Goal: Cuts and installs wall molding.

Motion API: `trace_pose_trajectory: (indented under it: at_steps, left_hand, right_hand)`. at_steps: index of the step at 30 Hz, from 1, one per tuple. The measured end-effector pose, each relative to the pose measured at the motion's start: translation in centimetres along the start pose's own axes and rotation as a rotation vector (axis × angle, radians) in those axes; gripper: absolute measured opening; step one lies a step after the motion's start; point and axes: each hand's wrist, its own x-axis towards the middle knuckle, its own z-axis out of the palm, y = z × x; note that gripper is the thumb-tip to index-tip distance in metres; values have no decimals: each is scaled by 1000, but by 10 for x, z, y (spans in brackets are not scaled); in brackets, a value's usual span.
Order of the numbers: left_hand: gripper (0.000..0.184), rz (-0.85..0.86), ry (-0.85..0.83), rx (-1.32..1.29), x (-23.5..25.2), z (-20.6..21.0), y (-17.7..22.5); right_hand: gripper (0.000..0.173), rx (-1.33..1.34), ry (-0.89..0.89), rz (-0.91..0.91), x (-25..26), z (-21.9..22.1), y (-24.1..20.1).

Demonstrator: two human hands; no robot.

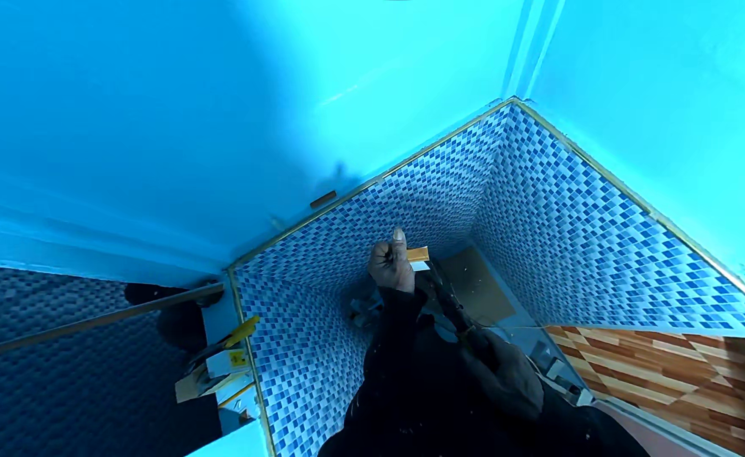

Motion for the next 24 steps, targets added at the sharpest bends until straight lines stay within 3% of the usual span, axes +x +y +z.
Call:
trace_pose_trajectory:
  at_steps: [6, 11, 16, 20, 24]
  left_hand:
    - [37, 95, -277, 246, 10, -15, 6]
    - [40, 101, -311, 310, 8, -18, 8]
    - [39, 37, -317, 336, 7, -19, 11]
    - [37, -203, -318, 322, 7, -19, 23]
    - [41, -628, -369, -12, 10, -20, 31]
  right_hand:
    - [39, 13, -48, 24, -2, -4, 0]
    - [38, 27, -86, 54, -1, -7, 1]
    - [43, -117, 68, -47, -4, -2, 7]
    - [51, -193, 112, -91, -2, -2, 11]
    - [53, -226, 75, -65, -3, -2, 15]
